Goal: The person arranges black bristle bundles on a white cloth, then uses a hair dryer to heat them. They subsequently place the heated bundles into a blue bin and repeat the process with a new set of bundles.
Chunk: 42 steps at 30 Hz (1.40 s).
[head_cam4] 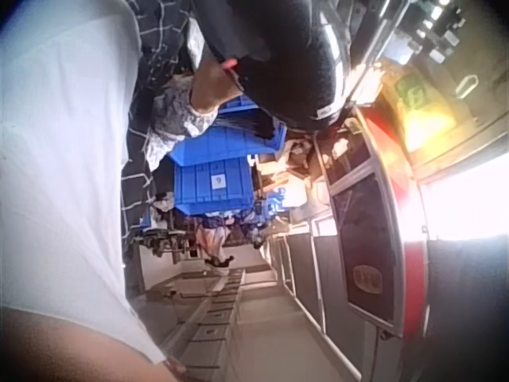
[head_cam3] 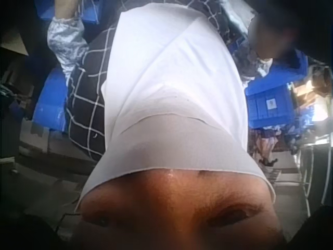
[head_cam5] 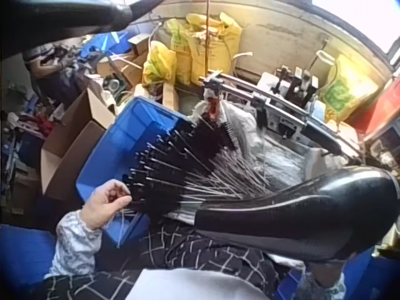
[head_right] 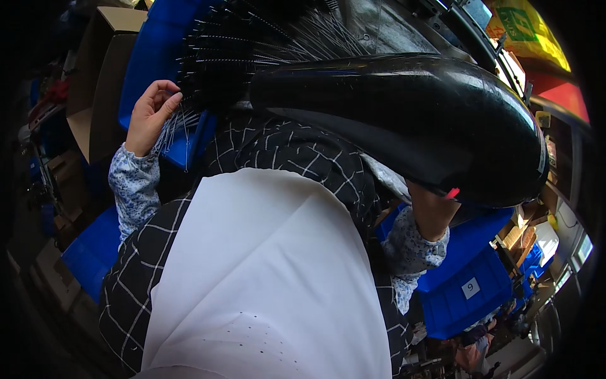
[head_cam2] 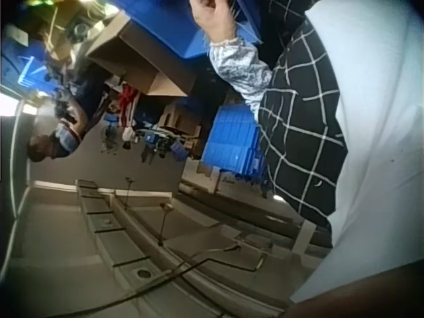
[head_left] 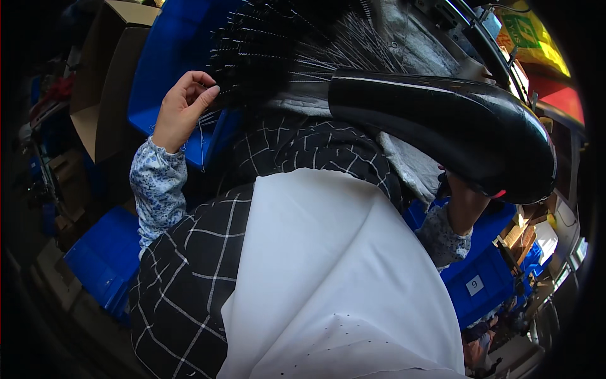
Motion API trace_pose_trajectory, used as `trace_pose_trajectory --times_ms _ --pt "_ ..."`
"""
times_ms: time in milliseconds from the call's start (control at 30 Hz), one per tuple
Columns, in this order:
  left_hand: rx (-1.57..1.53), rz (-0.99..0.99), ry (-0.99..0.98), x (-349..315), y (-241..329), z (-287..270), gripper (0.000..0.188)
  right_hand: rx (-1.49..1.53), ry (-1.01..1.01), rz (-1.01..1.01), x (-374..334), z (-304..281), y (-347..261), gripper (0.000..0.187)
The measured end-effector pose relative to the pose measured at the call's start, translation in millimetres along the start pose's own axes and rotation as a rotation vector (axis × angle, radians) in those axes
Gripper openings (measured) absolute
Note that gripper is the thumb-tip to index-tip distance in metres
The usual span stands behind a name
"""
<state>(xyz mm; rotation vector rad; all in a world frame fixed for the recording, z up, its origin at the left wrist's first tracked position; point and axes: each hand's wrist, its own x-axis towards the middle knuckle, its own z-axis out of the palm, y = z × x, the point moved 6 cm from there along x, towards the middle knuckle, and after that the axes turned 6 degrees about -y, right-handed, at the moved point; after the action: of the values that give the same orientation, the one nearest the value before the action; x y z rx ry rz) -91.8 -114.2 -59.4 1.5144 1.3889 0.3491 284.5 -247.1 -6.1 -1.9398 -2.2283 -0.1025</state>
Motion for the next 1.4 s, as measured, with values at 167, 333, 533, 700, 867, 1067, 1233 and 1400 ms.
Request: trace_pose_trajectory --times_ms 167,333,533,700,867,1067,1233,1400 --pt "0.226 0.181 0.266 4.6 18.8 -5.4 0.023 0.405 0.207 0.235 26.2 -15.2 13.6 0.035" --pt "0.811 0.659 0.325 14.5 92.0 35.3 0.019 0.818 0.307 0.398 50.5 -17.9 16.9 0.034" --pt "1.168 0.287 -0.068 51.8 78.4 121.4 0.056 0.889 0.294 0.5 59.7 -23.9 12.9 0.036" --pt "1.169 0.253 -0.125 8.3 67.4 145.2 0.053 1.004 0.267 0.47 56.4 -16.8 15.0 0.039" --pt "1.177 0.251 -0.104 2.7 63.4 148.7 0.051 0.513 0.093 0.141 64.7 -10.8 4.5 0.039" --pt "1.2 0.27 -0.097 -5.4 64.2 150.0 0.051 0.39 0.004 -0.027 71.7 -12.2 -22.1 0.04" --pt "0.721 0.311 -0.159 -12.4 71.0 89.0 0.029 0.413 -0.053 -0.042 76.4 -18.0 -20.0 0.043" --pt "0.624 0.101 0.313 -4.4 56.7 4.7 0.021 0.858 0.004 0.317 75.1 -8.9 -8.4 0.03"
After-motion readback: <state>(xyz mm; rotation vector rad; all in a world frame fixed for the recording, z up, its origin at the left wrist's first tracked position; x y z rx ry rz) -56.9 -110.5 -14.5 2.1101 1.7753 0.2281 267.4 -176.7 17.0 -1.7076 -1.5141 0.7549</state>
